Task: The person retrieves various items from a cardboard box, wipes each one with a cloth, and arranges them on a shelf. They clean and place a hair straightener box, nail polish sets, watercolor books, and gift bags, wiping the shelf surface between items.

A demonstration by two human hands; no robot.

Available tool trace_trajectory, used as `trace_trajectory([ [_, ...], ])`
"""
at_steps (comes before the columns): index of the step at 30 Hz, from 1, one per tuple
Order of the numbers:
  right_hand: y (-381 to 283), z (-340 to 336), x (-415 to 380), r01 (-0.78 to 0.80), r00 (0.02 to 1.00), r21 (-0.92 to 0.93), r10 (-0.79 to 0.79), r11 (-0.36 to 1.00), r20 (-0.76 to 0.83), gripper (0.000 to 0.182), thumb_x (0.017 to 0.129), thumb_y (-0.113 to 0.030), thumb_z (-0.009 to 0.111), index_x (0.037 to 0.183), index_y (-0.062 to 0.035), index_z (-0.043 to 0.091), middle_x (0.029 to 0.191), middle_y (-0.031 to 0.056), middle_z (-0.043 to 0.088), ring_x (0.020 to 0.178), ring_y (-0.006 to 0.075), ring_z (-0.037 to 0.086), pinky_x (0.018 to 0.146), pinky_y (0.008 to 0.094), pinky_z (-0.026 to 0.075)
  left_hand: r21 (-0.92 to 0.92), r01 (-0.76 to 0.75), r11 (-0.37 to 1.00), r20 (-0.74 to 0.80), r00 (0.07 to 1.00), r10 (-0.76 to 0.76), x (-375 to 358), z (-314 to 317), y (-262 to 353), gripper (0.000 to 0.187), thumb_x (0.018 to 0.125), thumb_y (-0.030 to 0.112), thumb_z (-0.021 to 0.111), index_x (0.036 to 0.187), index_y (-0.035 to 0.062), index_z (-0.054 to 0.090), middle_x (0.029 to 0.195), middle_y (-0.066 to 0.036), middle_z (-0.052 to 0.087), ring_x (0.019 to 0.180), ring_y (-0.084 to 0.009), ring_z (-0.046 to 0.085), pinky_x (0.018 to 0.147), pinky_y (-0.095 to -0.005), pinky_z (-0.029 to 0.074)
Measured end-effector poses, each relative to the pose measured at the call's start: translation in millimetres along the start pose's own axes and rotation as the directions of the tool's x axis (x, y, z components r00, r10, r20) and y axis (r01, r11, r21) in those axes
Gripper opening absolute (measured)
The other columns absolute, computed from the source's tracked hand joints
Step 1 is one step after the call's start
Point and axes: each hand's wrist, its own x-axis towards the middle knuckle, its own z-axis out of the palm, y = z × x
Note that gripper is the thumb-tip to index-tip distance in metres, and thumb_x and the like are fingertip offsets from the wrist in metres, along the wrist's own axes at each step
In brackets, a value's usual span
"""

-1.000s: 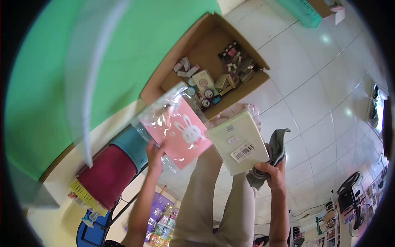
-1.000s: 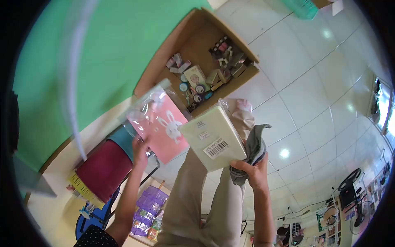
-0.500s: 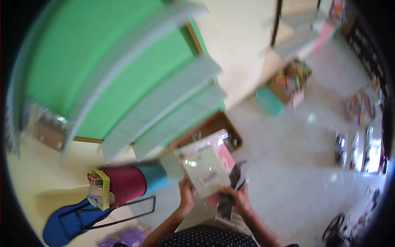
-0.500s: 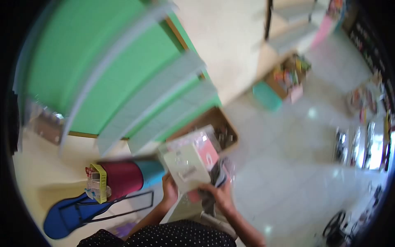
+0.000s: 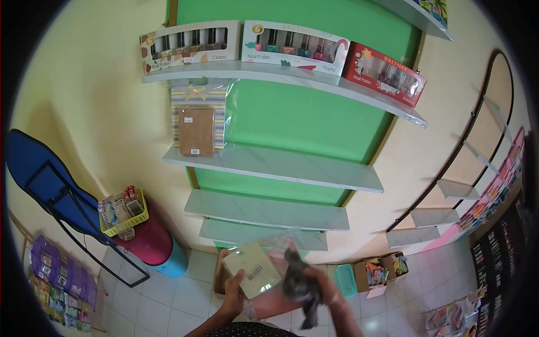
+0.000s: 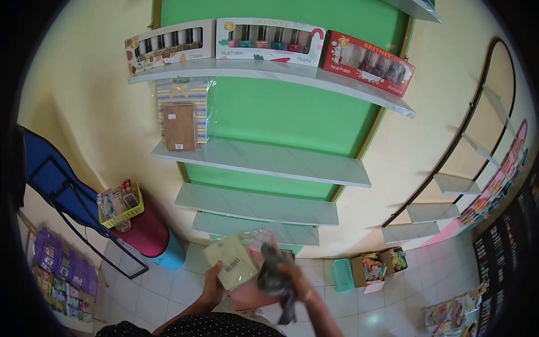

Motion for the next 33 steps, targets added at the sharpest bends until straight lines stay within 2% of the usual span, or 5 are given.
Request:
trace_trajectory([
  [3, -69.3, -26.1, 12.6, 0.624, 0.623, -0.697, -0.763, 0.352, 0.172, 0.031, 0.077, -0.024, 0.047, 0.093, 0.0016, 0.054, 0.085, 0.0079, 0.058, 0.081, 0.0177, 0.053, 0.082, 0.0302, 0.038, -0.029, -0.096, 0.995, 0.008, 0.995, 0.097, 8.6, -23.0, 11.0, 0.047, 0.081, 0.034, 0.043, 0.113, 0.0003, 0.038, 0.106, -0.010, 0.050, 0.094, -0.0207, 0.051, 0.083, -0.0320, 0.039],
  [8, -205.5, -71.3, 72.8, -0.023, 0.061, -0.998, -0.996, 0.064, -0.065, 0.027, 0.074, -0.024, 0.049, 0.088, -0.0025, 0.058, 0.091, 0.0117, 0.058, 0.082, 0.0268, 0.052, 0.072, 0.0375, 0.041, 0.005, -0.177, 0.984, -0.074, 0.981, 0.177, 7.6, -38.4, 52.2, 0.045, 0.082, 0.034, 0.043, 0.109, -0.0019, 0.041, 0.099, -0.011, 0.053, 0.089, -0.0188, 0.053, 0.078, -0.0304, 0.041],
  [12, -187.8, -42.8, 122.7, -0.506, 0.275, -0.841, -0.960, -0.191, 0.053, 0.024, 0.070, -0.020, 0.049, 0.090, -0.0131, 0.060, 0.093, 0.0070, 0.055, 0.087, 0.0296, 0.050, 0.068, 0.0456, 0.042, 0.041, -0.205, 0.978, -0.116, 0.971, 0.208, 11.3, -48.4, 71.5, 0.043, 0.081, 0.032, 0.046, 0.103, -0.0044, 0.044, 0.093, -0.011, 0.055, 0.083, -0.0164, 0.054, 0.073, -0.0289, 0.044],
  [28, -202.2, -18.1, 138.0, -0.441, 0.509, -0.888, -0.851, -0.130, -0.128, 0.021, 0.074, -0.021, 0.047, 0.083, -0.0104, 0.062, 0.091, 0.0071, 0.060, 0.091, 0.0276, 0.048, 0.071, 0.0421, 0.038, 0.014, -0.044, 0.999, -0.256, 0.966, 0.046, 45.5, -78.0, 66.8, 0.035, 0.078, 0.025, 0.056, 0.097, 0.0024, 0.038, 0.094, -0.010, 0.048, 0.086, -0.0153, 0.048, 0.073, -0.0301, 0.041],
  [33, -156.7, 37.3, 139.8, 0.009, 0.432, -0.895, -0.805, -0.446, 0.406, 0.016, 0.070, -0.015, 0.051, 0.082, -0.0108, 0.061, 0.091, 0.0092, 0.058, 0.096, 0.0278, 0.047, 0.073, 0.0418, 0.038, 0.113, -0.150, 0.982, -0.252, 0.952, 0.174, 53.0, -54.5, 70.9, 0.035, 0.077, 0.026, 0.056, 0.095, 0.0015, 0.039, 0.092, -0.010, 0.050, 0.084, -0.0156, 0.049, 0.074, -0.0302, 0.041],
])
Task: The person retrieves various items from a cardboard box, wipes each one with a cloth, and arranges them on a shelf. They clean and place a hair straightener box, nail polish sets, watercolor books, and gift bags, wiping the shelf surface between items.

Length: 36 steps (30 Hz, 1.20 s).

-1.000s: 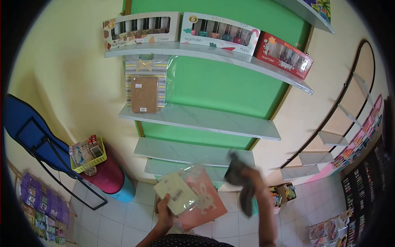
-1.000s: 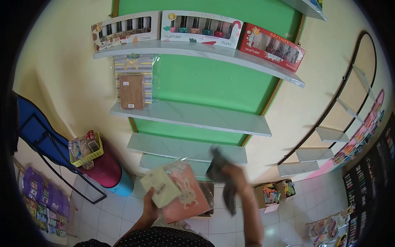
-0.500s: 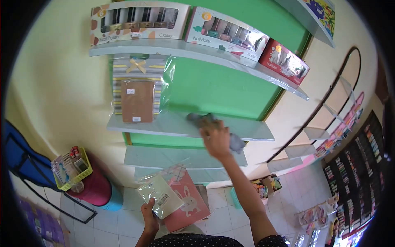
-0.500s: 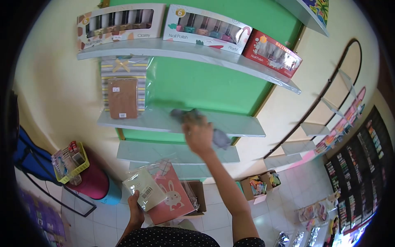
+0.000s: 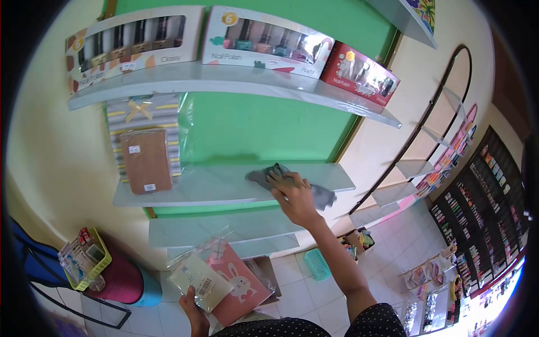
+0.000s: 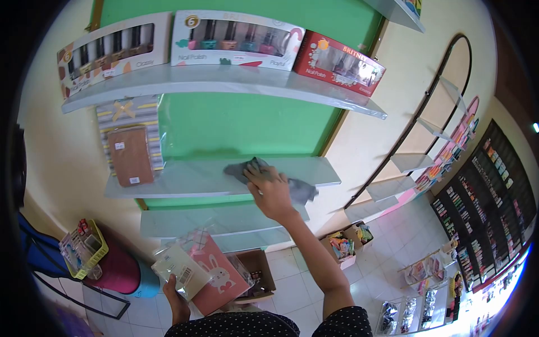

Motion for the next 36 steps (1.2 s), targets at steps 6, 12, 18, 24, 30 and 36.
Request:
trace_trajectory([
  [6, 138.7, -37.3, -30.5, -0.416, 0.908, -0.190, 0.416, 0.889, -0.043, 0.019, 0.075, -0.018, 0.049, 0.083, -0.0063, 0.062, 0.082, 0.0112, 0.059, 0.085, 0.0298, 0.050, 0.070, 0.0419, 0.040, -0.073, -0.036, 0.997, -0.054, 0.998, 0.032, -0.3, 13.7, -4.1, 0.030, 0.077, 0.023, 0.056, 0.093, 0.0006, 0.043, 0.086, -0.009, 0.052, 0.079, -0.0155, 0.051, 0.071, -0.0296, 0.042],
  [12, 40.8, 3.0, 8.5, -0.069, 0.998, -0.091, 0.068, 0.993, -0.017, 0.025, 0.072, -0.017, 0.052, 0.096, -0.0111, 0.059, 0.101, 0.0044, 0.057, 0.090, 0.0256, 0.049, 0.073, 0.0384, 0.040, -0.070, -0.067, 0.995, 0.022, 0.997, 0.069, -2.6, 28.6, -3.3, 0.028, 0.078, 0.017, 0.054, 0.095, -0.0040, 0.047, 0.087, -0.009, 0.054, 0.074, -0.0144, 0.053, 0.066, -0.0278, 0.045],
  [18, -52.3, 33.5, 39.0, 0.206, 0.977, 0.226, -0.214, 0.952, 0.014, 0.026, 0.071, -0.014, 0.053, 0.095, -0.0075, 0.059, 0.101, 0.0048, 0.057, 0.088, 0.0252, 0.049, 0.074, 0.0365, 0.039, 0.005, -0.076, 0.997, -0.003, 0.997, 0.076, -4.8, 37.8, -6.3, 0.029, 0.078, 0.019, 0.055, 0.093, -0.0063, 0.052, 0.080, -0.008, 0.057, 0.070, -0.0124, 0.055, 0.061, -0.0232, 0.044],
  [24, -12.2, -11.2, -15.9, 0.261, 0.957, 0.226, -0.220, 0.938, -0.189, 0.013, 0.058, -0.004, 0.054, 0.071, -0.0013, 0.055, 0.067, 0.0090, 0.057, 0.058, 0.0249, 0.050, 0.056, 0.0343, 0.039, 0.052, -0.069, 0.996, 0.066, 0.996, 0.065, -13.5, 43.2, -1.7, 0.031, 0.077, 0.022, 0.056, 0.091, -0.0059, 0.055, 0.079, -0.011, 0.060, 0.064, -0.0111, 0.056, 0.057, -0.0205, 0.044],
  [30, -34.4, -60.5, -65.7, -0.478, 0.830, 0.514, 0.174, 0.712, 0.530, 0.020, 0.071, -0.017, 0.058, 0.079, 0.0006, 0.055, 0.055, 0.0089, 0.054, 0.045, 0.0145, 0.052, 0.043, 0.0259, 0.040, 0.209, -0.059, 0.976, 0.191, 0.981, 0.018, -19.1, 52.1, -2.2, 0.028, 0.078, 0.021, 0.055, 0.089, -0.0057, 0.056, 0.078, -0.011, 0.060, 0.063, -0.0106, 0.056, 0.057, -0.0202, 0.045],
  [36, -72.6, -30.4, -114.9, -0.627, 0.621, 0.407, 0.111, 0.664, 0.776, 0.069, 0.063, -0.037, 0.067, 0.116, -0.0011, 0.040, 0.090, 0.0160, 0.057, 0.083, 0.0267, 0.055, 0.075, 0.0335, 0.042, 0.372, -0.174, 0.912, 0.382, 0.924, 0.020, -32.6, 79.2, 5.4, 0.025, 0.076, 0.015, 0.057, 0.091, -0.0048, 0.056, 0.079, -0.009, 0.060, 0.069, -0.0118, 0.055, 0.063, -0.0238, 0.045],
])
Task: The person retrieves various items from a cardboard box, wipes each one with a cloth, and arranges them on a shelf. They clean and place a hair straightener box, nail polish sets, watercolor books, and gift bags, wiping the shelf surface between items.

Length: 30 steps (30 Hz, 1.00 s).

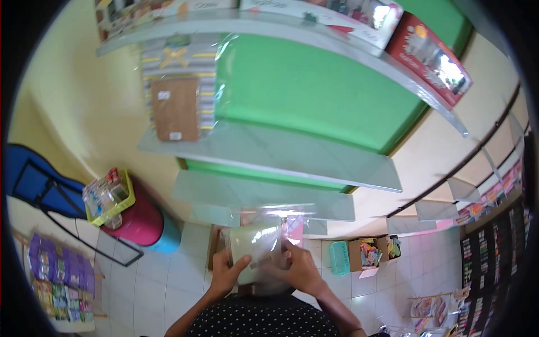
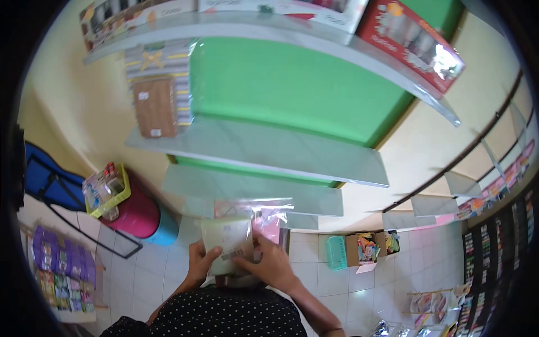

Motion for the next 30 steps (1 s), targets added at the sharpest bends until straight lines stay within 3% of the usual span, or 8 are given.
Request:
trace_trajectory([
  [5, 19.3, -3.9, -12.5, -0.060, 0.997, 0.520, 0.026, 0.852, 0.074, 0.048, 0.065, -0.020, 0.070, 0.102, 0.0035, 0.051, 0.090, 0.0118, 0.058, 0.080, 0.0177, 0.056, 0.070, 0.0298, 0.045, 0.099, -0.030, 0.995, 0.180, 0.984, 0.012, 5.8, 7.6, 21.0, 0.025, 0.075, 0.013, 0.058, 0.092, -0.0046, 0.056, 0.093, -0.012, 0.056, 0.081, -0.0139, 0.053, 0.069, -0.0264, 0.044],
  [7, 26.2, -5.9, -22.0, -0.076, 0.997, 0.645, 0.038, 0.760, 0.072, 0.044, 0.065, -0.017, 0.070, 0.099, 0.0034, 0.053, 0.090, 0.0105, 0.058, 0.080, 0.0155, 0.055, 0.069, 0.0287, 0.045, 0.077, -0.305, 0.949, 0.348, 0.900, 0.262, 14.1, 9.1, 30.4, 0.025, 0.073, 0.008, 0.058, 0.094, -0.0053, 0.056, 0.100, -0.014, 0.053, 0.084, -0.0154, 0.053, 0.071, -0.0264, 0.043],
  [11, 27.2, -29.0, -56.5, 0.249, 0.958, 0.826, -0.005, 0.506, -0.286, 0.050, 0.058, -0.009, 0.073, 0.101, 0.0037, 0.050, 0.092, 0.0095, 0.057, 0.085, 0.0168, 0.053, 0.078, 0.0304, 0.042, -0.032, -0.388, 0.921, 0.308, 0.873, 0.379, 30.6, 31.2, 88.5, 0.027, 0.071, 0.003, 0.058, 0.097, -0.0047, 0.056, 0.101, -0.013, 0.052, 0.084, -0.0164, 0.053, 0.070, -0.0234, 0.043],
  [12, 28.6, -32.0, -67.0, 0.286, 0.939, 0.880, 0.073, 0.380, -0.337, 0.064, 0.054, -0.007, 0.074, 0.108, 0.0040, 0.043, 0.097, 0.0104, 0.055, 0.089, 0.0192, 0.053, 0.080, 0.0328, 0.042, 0.027, -0.569, 0.822, 0.292, 0.791, 0.538, 39.7, 34.1, 98.0, 0.028, 0.071, 0.001, 0.057, 0.099, -0.0041, 0.055, 0.102, -0.013, 0.051, 0.082, -0.0145, 0.052, 0.067, -0.0210, 0.042],
  [13, 38.1, -33.9, -77.0, 0.332, 0.914, 0.889, 0.123, 0.316, -0.386, 0.077, 0.052, -0.006, 0.075, 0.116, 0.0026, 0.033, 0.103, 0.0116, 0.051, 0.094, 0.0210, 0.050, 0.083, 0.0347, 0.040, 0.086, -0.722, 0.687, 0.284, 0.678, 0.677, 48.9, 38.2, 107.2, 0.030, 0.070, -0.001, 0.056, 0.100, -0.0035, 0.055, 0.103, -0.013, 0.050, 0.080, -0.0125, 0.052, 0.064, -0.0187, 0.042],
  [20, 110.2, -34.5, -116.8, 0.482, 0.806, 0.827, 0.225, 0.291, -0.548, 0.085, 0.048, -0.014, 0.076, 0.118, -0.0002, 0.029, 0.103, 0.0115, 0.048, 0.093, 0.0230, 0.050, 0.083, 0.0332, 0.038, -0.042, -0.579, 0.814, 0.425, 0.728, 0.539, 123.5, 123.7, 129.8, 0.037, 0.070, -0.006, 0.052, 0.106, 0.0019, 0.053, 0.108, -0.007, 0.049, 0.059, -0.0011, 0.041, 0.045, -0.0160, 0.033],
  [27, 88.0, -30.6, -129.0, 0.563, 0.671, 0.778, 0.395, 0.278, -0.627, 0.081, 0.051, -0.016, 0.075, 0.117, 0.0008, 0.031, 0.102, 0.0121, 0.049, 0.093, 0.0232, 0.049, 0.083, 0.0334, 0.038, -0.087, -0.716, 0.692, 0.437, 0.597, 0.673, 181.8, 183.8, 135.8, 0.040, 0.069, -0.008, 0.050, 0.107, 0.0023, 0.052, 0.113, -0.006, 0.049, 0.067, -0.0004, 0.044, 0.050, -0.0161, 0.038],
  [30, 91.8, -29.1, -130.2, 0.575, 0.661, 0.779, 0.420, 0.249, -0.622, 0.080, 0.051, -0.017, 0.075, 0.115, 0.0023, 0.032, 0.103, 0.0127, 0.049, 0.094, 0.0236, 0.049, 0.084, 0.0337, 0.037, -0.153, -0.647, 0.747, 0.462, 0.621, 0.633, 201.3, 200.8, 139.6, 0.040, 0.069, -0.006, 0.053, 0.108, 0.0025, 0.052, 0.114, -0.005, 0.048, 0.089, -0.0049, 0.046, 0.062, -0.0160, 0.038],
])
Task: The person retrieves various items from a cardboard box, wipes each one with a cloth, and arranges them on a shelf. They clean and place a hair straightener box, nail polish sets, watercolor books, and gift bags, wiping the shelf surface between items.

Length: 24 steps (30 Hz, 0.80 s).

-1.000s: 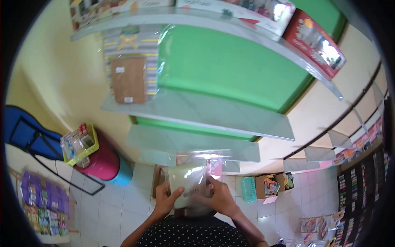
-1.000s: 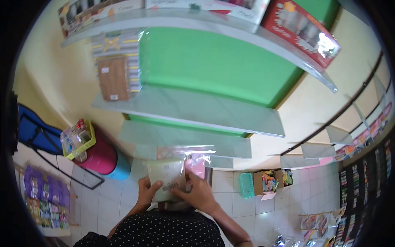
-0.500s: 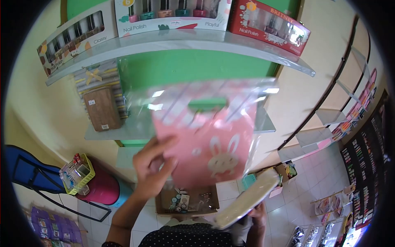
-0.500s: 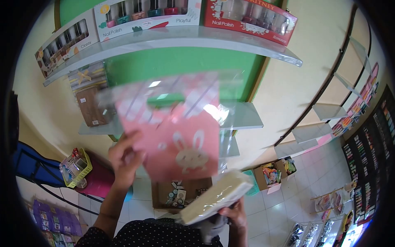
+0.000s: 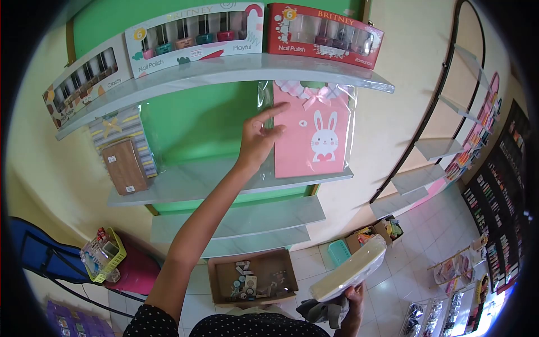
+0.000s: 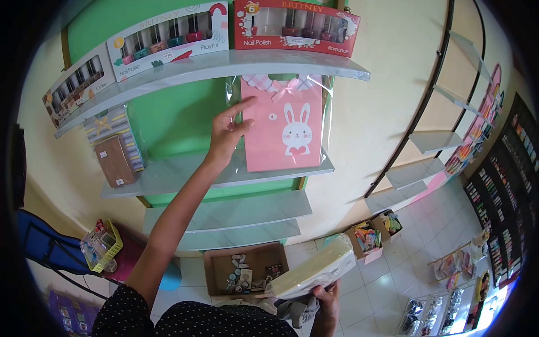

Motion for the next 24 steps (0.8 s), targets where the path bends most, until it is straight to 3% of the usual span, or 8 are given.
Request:
trace_trajectory([
  [4, 6.7, -12.0, 3.9, 0.012, 1.000, -0.048, -0.011, 0.999, 0.015, 0.079, 0.051, -0.018, 0.075, 0.113, 0.0034, 0.032, 0.102, 0.0133, 0.049, 0.094, 0.0238, 0.048, 0.085, 0.0342, 0.036, 0.045, 0.051, 0.998, -0.025, 0.998, -0.050, 15.7, 4.7, -16.9, 0.040, 0.069, -0.008, 0.051, 0.107, 0.0019, 0.052, 0.114, -0.005, 0.049, 0.092, -0.0063, 0.046, 0.067, -0.0168, 0.038],
  [6, 5.7, -10.3, 3.2, 0.014, 1.000, -0.064, -0.013, 0.998, 0.018, 0.078, 0.051, -0.018, 0.075, 0.113, 0.0034, 0.033, 0.102, 0.0135, 0.049, 0.094, 0.0237, 0.048, 0.085, 0.0343, 0.036, 0.042, -0.068, 0.997, -0.032, 0.997, 0.070, 22.1, 6.2, -28.0, 0.040, 0.069, -0.011, 0.049, 0.106, 0.0016, 0.053, 0.113, -0.005, 0.049, 0.095, -0.0074, 0.046, 0.070, -0.0180, 0.039],
  [13, 3.5, -5.6, 2.8, -0.011, 1.000, -0.057, 0.012, 0.998, 0.008, 0.069, 0.053, -0.015, 0.073, 0.109, 0.0043, 0.037, 0.096, 0.0139, 0.052, 0.087, 0.0226, 0.052, 0.080, 0.0325, 0.040, 0.058, -0.120, 0.991, -0.019, 0.992, 0.121, 24.6, 5.7, -49.0, 0.039, 0.070, -0.012, 0.047, 0.106, 0.0024, 0.053, 0.112, -0.006, 0.050, 0.099, -0.0085, 0.046, 0.073, -0.0197, 0.040],
  [15, 2.8, -6.0, 2.7, -0.019, 1.000, -0.054, 0.019, 0.998, 0.004, 0.066, 0.054, -0.015, 0.072, 0.108, 0.0046, 0.038, 0.094, 0.0135, 0.053, 0.084, 0.0224, 0.053, 0.079, 0.0318, 0.041, 0.078, -0.198, 0.977, -0.069, 0.977, 0.203, 21.6, 9.5, -47.2, 0.034, 0.070, -0.012, 0.045, 0.100, 0.0005, 0.055, 0.105, -0.005, 0.052, 0.078, -0.0047, 0.048, 0.058, -0.0164, 0.039],
  [18, 2.2, -3.6, 4.1, -0.001, 1.000, -0.034, 0.002, 0.999, 0.029, 0.064, 0.055, -0.014, 0.072, 0.106, 0.0051, 0.039, 0.092, 0.0134, 0.054, 0.082, 0.0220, 0.054, 0.077, 0.0310, 0.042, 0.178, -0.283, 0.943, -0.092, 0.949, 0.302, 20.6, 9.5, -51.8, 0.032, 0.070, -0.010, 0.046, 0.098, 0.0022, 0.055, 0.102, -0.006, 0.052, 0.073, -0.0068, 0.049, 0.058, -0.0186, 0.041],
  [24, 1.7, -6.2, 4.4, 0.007, 1.000, -0.038, -0.006, 0.999, 0.012, 0.062, 0.055, -0.013, 0.071, 0.105, 0.0059, 0.040, 0.092, 0.0140, 0.055, 0.081, 0.0216, 0.054, 0.076, 0.0302, 0.042, 0.336, -0.279, 0.899, -0.073, 0.944, 0.321, 17.4, 7.4, -48.5, 0.030, 0.070, -0.007, 0.049, 0.097, 0.0053, 0.055, 0.102, -0.009, 0.052, 0.077, -0.0122, 0.052, 0.060, -0.0209, 0.043],
])
